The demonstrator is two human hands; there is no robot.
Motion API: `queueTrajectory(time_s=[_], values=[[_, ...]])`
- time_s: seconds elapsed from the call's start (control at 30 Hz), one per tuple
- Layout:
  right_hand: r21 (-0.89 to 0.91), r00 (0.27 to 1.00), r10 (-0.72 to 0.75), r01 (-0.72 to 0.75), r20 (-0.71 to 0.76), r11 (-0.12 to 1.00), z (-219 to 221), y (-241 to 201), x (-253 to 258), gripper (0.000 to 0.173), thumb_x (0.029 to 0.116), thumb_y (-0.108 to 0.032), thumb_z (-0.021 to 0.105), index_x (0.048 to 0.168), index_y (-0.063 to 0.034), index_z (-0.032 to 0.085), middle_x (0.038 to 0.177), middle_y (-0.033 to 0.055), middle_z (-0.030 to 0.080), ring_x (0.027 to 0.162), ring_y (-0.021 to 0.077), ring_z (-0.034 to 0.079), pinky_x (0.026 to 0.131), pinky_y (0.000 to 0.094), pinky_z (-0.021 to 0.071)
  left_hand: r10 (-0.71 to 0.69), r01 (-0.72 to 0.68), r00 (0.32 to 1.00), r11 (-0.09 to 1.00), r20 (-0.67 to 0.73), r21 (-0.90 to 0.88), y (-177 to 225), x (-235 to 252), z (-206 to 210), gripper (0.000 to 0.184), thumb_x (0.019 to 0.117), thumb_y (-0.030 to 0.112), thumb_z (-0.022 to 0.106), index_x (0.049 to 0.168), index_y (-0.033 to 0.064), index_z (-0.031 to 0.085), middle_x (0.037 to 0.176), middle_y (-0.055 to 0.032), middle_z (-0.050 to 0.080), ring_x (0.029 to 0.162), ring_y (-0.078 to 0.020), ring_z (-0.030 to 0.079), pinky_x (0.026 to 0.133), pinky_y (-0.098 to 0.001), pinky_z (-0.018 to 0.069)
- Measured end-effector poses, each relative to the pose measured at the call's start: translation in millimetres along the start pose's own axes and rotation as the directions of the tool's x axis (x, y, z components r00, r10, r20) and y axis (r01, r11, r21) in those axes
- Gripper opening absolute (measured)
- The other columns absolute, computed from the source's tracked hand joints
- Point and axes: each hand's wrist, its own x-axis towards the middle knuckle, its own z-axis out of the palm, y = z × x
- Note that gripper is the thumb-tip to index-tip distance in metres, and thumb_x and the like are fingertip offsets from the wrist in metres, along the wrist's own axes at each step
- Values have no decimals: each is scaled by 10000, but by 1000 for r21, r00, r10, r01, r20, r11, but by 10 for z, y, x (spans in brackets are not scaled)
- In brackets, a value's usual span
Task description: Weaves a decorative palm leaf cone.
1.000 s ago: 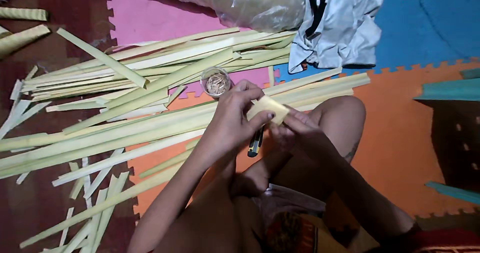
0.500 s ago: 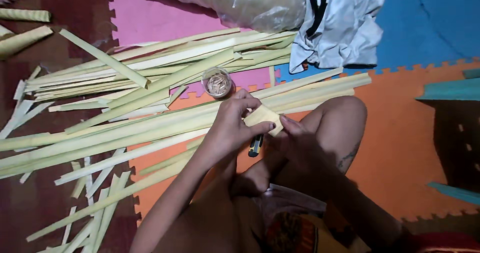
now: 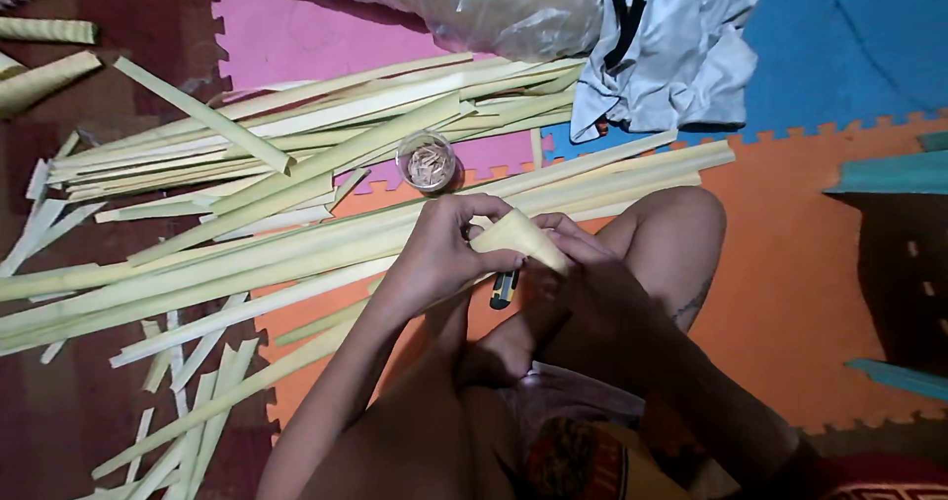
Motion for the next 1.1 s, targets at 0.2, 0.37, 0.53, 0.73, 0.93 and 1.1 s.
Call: queueTrajectory(time_s=[0.2, 0.37, 0.53, 0.73, 0.93, 1.1], values=[[-195, 974, -193, 214, 122, 957, -49, 116, 35, 233, 1062, -139, 356, 1029, -89, 581, 812, -21, 669, 687, 43, 655, 665, 220, 582, -64, 66, 997, 997, 38, -43, 271, -106, -43, 143, 810, -5, 821, 901, 26, 715, 714, -32, 707, 599, -85, 654, 569, -232, 544], [37, 976, 42, -51, 214, 998, -12, 8, 45, 330, 1099, -261, 255, 1075, -165, 570, 715, -42, 601, 543, -9, 541, 511, 127, 470, 156, -139, 982, 978, 104, -155, -89, -146, -143, 186, 807, 24, 812, 963, 35, 713, 724, -26, 717, 558, -56, 641, 467, -176, 512], [-50, 965, -122, 137, 234, 989, 0, 105, 54, 213, 1071, -167, 367, 1117, -156, 574, 762, -61, 616, 611, -28, 563, 571, 118, 485, 115, -104, 991, 984, 73, -143, 20, -190, -180, 201, 786, -50, 804, 949, 22, 713, 730, -25, 719, 596, -57, 662, 522, -178, 542], [46, 973, 89, -101, 214, 994, 43, 34, 84, 351, 1103, -276, 278, 1123, -182, 616, 668, -87, 564, 472, -62, 455, 444, 85, 396, 195, -177, 978, 959, 66, -221, -130, -195, -244, 230, 783, -55, 801, 984, 12, 710, 809, -39, 760, 695, -88, 730, 617, -218, 616], [-530, 777, -577, 609, 251, 590, -1, 165, 92, 360, 1000, -145, 568, 1326, -12, 643, 1029, 25, 652, 819, 6, 610, 707, 158, 542, 239, -230, 971, 956, 29, -182, -146, -235, -324, 209, 797, -28, 779, 978, 48, 706, 796, -2, 746, 668, -50, 705, 583, -186, 591], [-202, 977, -120, 155, 174, 967, 59, 24, 98, 350, 1088, -161, 334, 1251, -115, 641, 764, -50, 653, 550, -41, 536, 498, 111, 450, 257, -259, 966, 957, -31, -134, -180, -262, -356, 138, 822, 35, 793, 918, 86, 708, 772, 34, 729, 651, -24, 686, 569, -168, 576]])
